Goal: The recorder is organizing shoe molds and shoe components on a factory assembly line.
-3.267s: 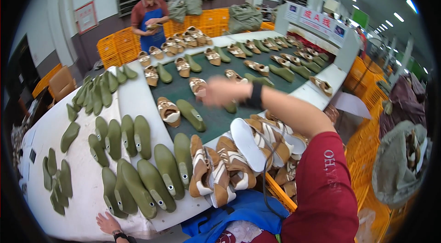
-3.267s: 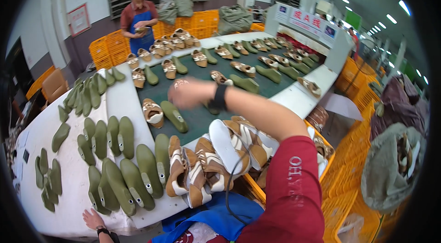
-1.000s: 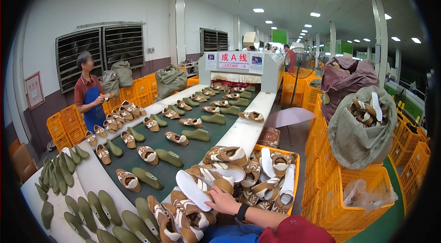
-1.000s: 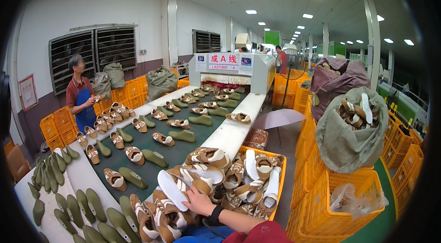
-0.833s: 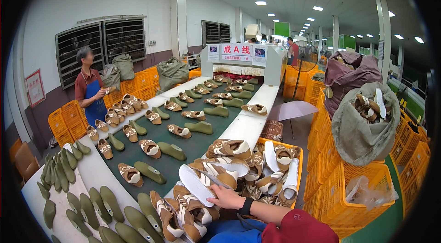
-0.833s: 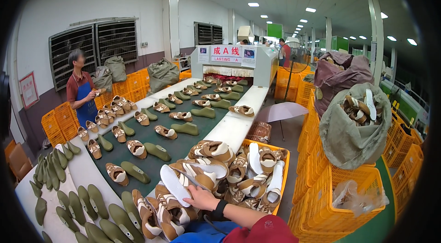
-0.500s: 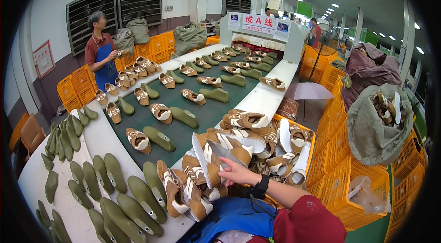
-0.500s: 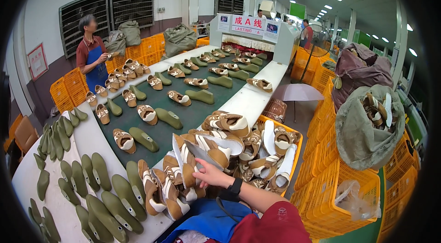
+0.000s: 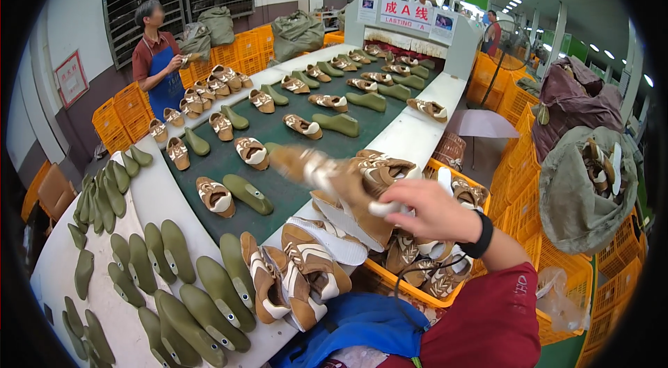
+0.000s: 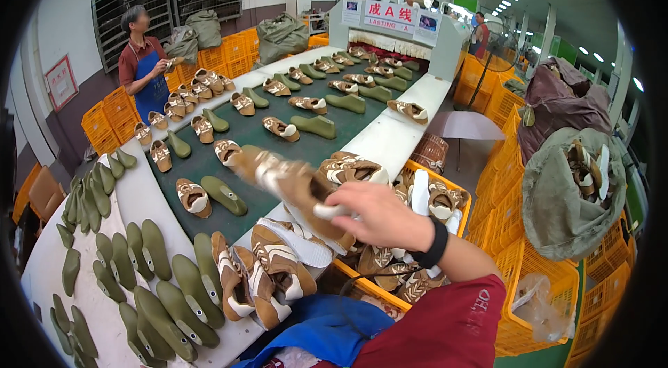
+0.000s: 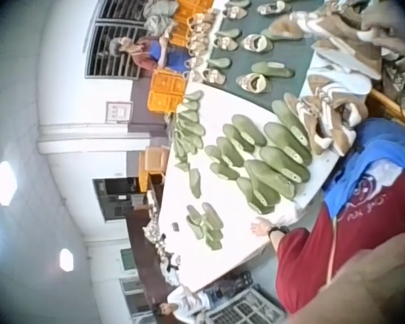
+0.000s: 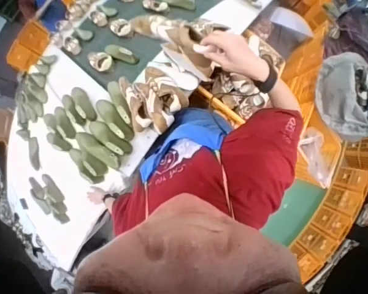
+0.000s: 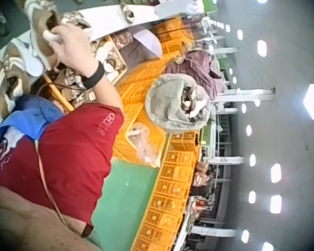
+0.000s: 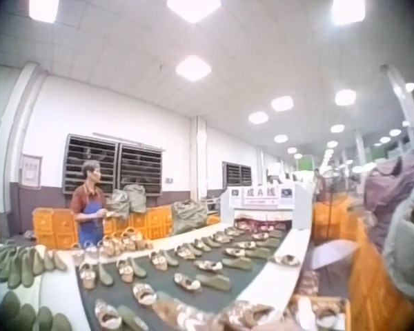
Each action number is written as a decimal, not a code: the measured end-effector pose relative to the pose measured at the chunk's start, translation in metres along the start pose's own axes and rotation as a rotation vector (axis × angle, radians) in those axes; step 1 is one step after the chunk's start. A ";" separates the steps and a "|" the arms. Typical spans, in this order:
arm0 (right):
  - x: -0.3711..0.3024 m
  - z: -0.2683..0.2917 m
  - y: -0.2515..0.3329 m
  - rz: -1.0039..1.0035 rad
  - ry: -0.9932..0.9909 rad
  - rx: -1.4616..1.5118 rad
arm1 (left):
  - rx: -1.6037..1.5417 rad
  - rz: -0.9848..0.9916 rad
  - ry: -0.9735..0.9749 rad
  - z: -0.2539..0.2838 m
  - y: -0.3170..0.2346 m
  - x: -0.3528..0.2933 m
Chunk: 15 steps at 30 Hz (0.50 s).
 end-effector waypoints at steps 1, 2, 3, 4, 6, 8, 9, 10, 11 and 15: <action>-0.004 0.006 0.000 -0.049 -0.032 -0.124 | 0.019 0.011 0.015 0.000 0.012 -0.003; -0.010 0.009 -0.008 -0.066 -0.039 -0.128 | 0.020 -0.010 0.027 -0.002 0.002 -0.001; -0.015 0.013 -0.017 -0.067 -0.133 -0.251 | -0.012 0.002 0.047 0.000 0.004 -0.004; -0.022 0.016 -0.025 -0.072 -0.225 -0.380 | 0.005 -0.009 0.063 0.001 0.002 -0.007; -0.037 0.019 -0.052 -0.143 -0.280 -0.382 | 0.021 -0.044 0.072 -0.009 -0.002 -0.011; -0.046 0.024 -0.069 -0.184 -0.384 -0.376 | -0.009 -0.089 0.056 -0.016 -0.001 -0.022; -0.050 0.028 -0.078 -0.221 -0.399 -0.382 | -0.038 -0.115 0.048 -0.019 -0.004 -0.022; -0.047 0.024 -0.088 -0.216 -0.393 -0.359 | -0.019 -0.100 0.043 -0.017 -0.002 -0.021; -0.044 0.022 -0.095 -0.232 -0.409 -0.377 | -0.007 -0.083 0.048 -0.014 0.008 -0.026; -0.036 0.029 -0.131 -0.281 -0.441 -0.434 | 0.007 -0.045 0.077 0.001 -0.006 -0.045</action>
Point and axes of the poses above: each hand's wrist, its own x-axis towards the middle knuckle, its own z-axis out of the back of the hand, y = z × x, the point moved 1 cm from there along x, towards the middle knuckle, and after that the axes turned 5 degrees about -y, right-handed, at the moved point
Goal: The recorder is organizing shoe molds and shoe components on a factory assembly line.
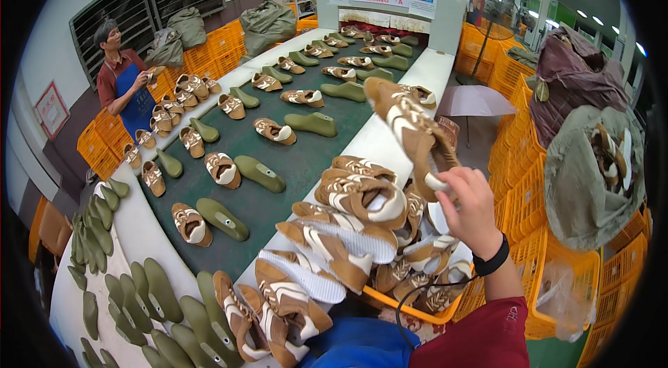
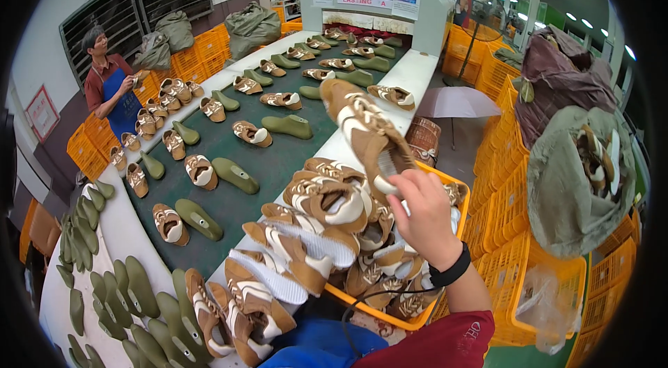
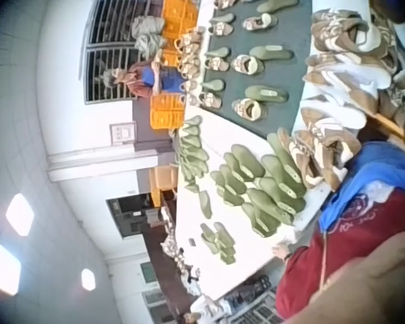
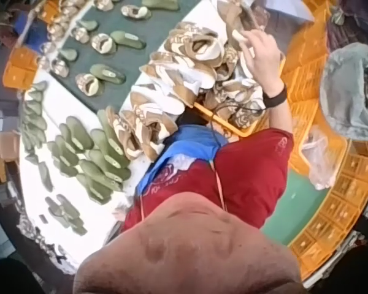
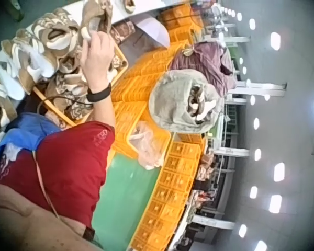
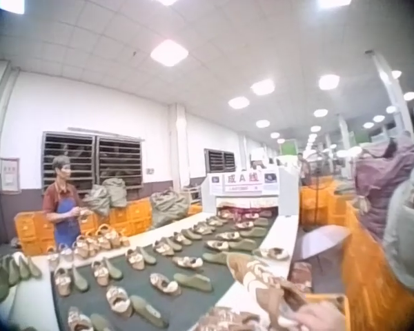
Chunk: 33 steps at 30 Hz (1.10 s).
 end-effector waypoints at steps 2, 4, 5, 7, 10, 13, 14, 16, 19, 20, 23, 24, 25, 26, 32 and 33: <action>0.023 -0.025 -0.033 0.034 -0.062 -0.044 | 0.006 0.029 0.017 0.002 -0.004 -0.010; 0.096 -0.060 -0.105 0.158 -0.139 -0.145 | 0.007 0.024 0.043 0.006 -0.016 -0.013; 0.147 -0.082 -0.157 0.071 -0.121 -0.256 | 0.004 0.020 0.058 0.006 -0.021 -0.015; 0.229 -0.106 -0.232 -0.139 -0.104 -0.400 | -0.003 0.024 0.097 0.002 -0.029 -0.026; 0.274 -0.133 -0.240 -0.245 -0.136 -0.325 | 0.018 0.079 0.132 0.007 -0.012 -0.043; 0.255 -0.153 -0.202 -0.105 -0.191 0.075 | 0.015 0.106 0.163 0.006 -0.014 -0.053; 0.242 -0.152 -0.185 -0.088 -0.148 0.135 | 0.010 0.106 0.169 0.005 -0.016 -0.050; 0.212 -0.145 -0.154 -0.103 -0.068 0.245 | 0.003 0.097 0.177 0.004 -0.017 -0.037; 0.162 -0.137 -0.137 -0.149 -0.032 0.352 | -0.015 0.087 0.184 0.004 -0.018 -0.018; 0.146 -0.134 -0.138 -0.167 0.013 0.317 | -0.022 0.084 0.189 0.004 -0.018 -0.013; 0.108 -0.120 -0.129 -0.245 0.078 0.354 | -0.036 0.081 0.198 0.005 -0.009 0.001; 0.097 -0.116 -0.130 -0.264 0.093 0.330 | -0.042 0.079 0.200 0.005 -0.007 0.008; 0.086 -0.112 -0.132 -0.284 0.107 0.303 | -0.049 0.074 0.202 0.006 -0.007 0.015; 0.077 -0.109 -0.133 -0.314 0.111 0.307 | -0.057 0.069 0.205 0.006 -0.007 0.022; 0.050 -0.087 -0.113 -0.318 0.105 0.288 | -0.117 0.042 0.216 0.001 -0.001 0.070; 0.047 -0.082 -0.102 -0.316 0.098 0.287 | -0.129 0.041 0.223 -0.001 0.002 0.074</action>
Point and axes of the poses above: each hand's wrist, its own x-axis towards the middle knuckle, its own z-axis out of the back of the hand, y = z × x, the point moved 1 cm from there along x, towards the middle knuckle, and after that the axes turned 5 degrees about -y, right-handed, at the moved point
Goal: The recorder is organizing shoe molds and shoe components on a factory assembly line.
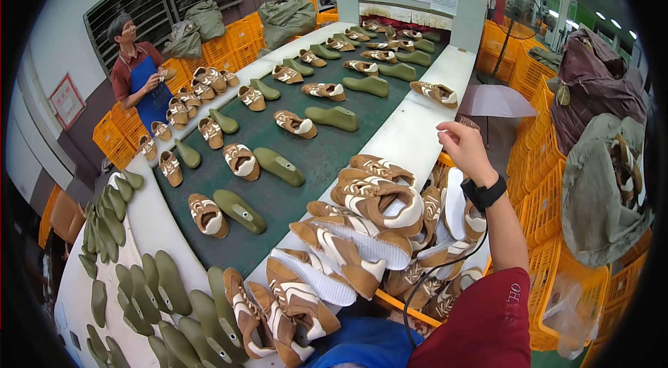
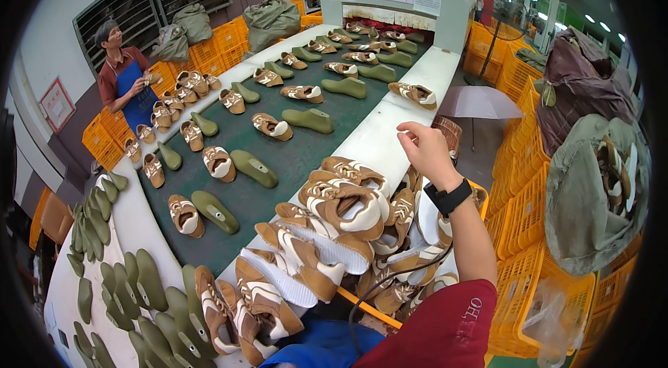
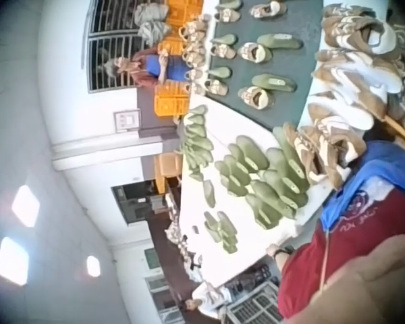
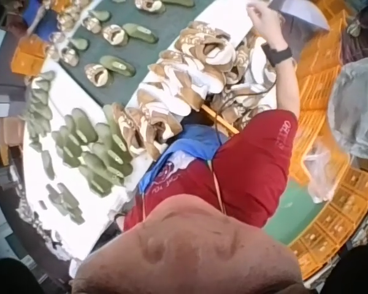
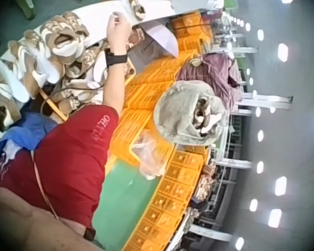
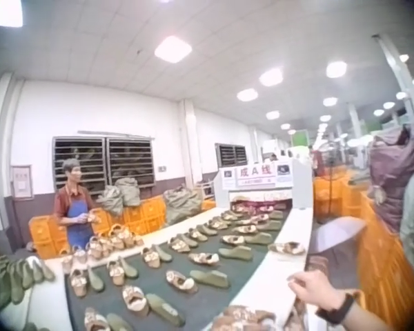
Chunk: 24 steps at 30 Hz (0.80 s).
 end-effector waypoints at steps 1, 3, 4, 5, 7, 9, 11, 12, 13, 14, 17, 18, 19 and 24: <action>-0.010 0.001 0.012 0.005 0.023 0.044 | -0.011 0.000 0.008 -0.001 0.004 0.005; -0.033 -0.002 0.030 0.001 0.073 0.110 | 0.004 -0.013 0.023 -0.004 0.017 0.020; -0.045 -0.003 0.049 -0.011 0.128 0.180 | 0.001 -0.007 0.033 -0.007 0.032 0.023; -0.057 -0.008 0.073 0.010 0.203 0.249 | 0.004 0.008 0.045 -0.010 0.053 0.023; -0.083 -0.003 0.125 0.073 0.345 0.334 | 0.006 0.004 0.070 -0.013 0.074 0.028; -0.115 -0.002 0.163 0.188 0.481 0.395 | 0.440 -0.489 0.266 -0.021 0.041 0.033; -0.141 -0.020 0.204 0.325 0.713 0.528 | 0.439 -0.275 0.247 -0.049 0.085 0.037; -0.154 -0.022 0.214 0.332 0.829 0.549 | 0.432 -0.147 0.212 -0.058 0.069 0.046; -0.167 -0.031 0.226 0.353 0.918 0.570 | 0.427 -0.149 0.219 -0.063 0.074 0.045; -0.180 -0.041 0.237 0.371 1.004 0.582 | 0.332 -0.094 0.192 -0.065 0.074 0.044; -0.226 -0.085 0.243 0.530 0.949 0.508 | 0.042 0.079 0.120 -0.003 0.018 -0.002; -0.236 -0.094 0.247 0.567 0.968 0.478 | -0.055 0.151 0.087 0.012 0.013 -0.011; -0.245 -0.105 0.254 0.612 0.993 0.451 | -0.067 0.167 0.088 0.016 0.017 -0.016; -0.280 -0.145 0.278 0.723 0.955 0.379 | -0.122 0.261 0.048 0.019 0.020 -0.018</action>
Point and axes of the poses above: each hand's wrist, its own x-axis towards the middle knuckle, its own z-axis out of the back of the hand, y = z × x, the point moved 1 cm from there along x, towards the middle knuckle, and after that the axes turned 5 degrees about -y, right-handed, at the moved point
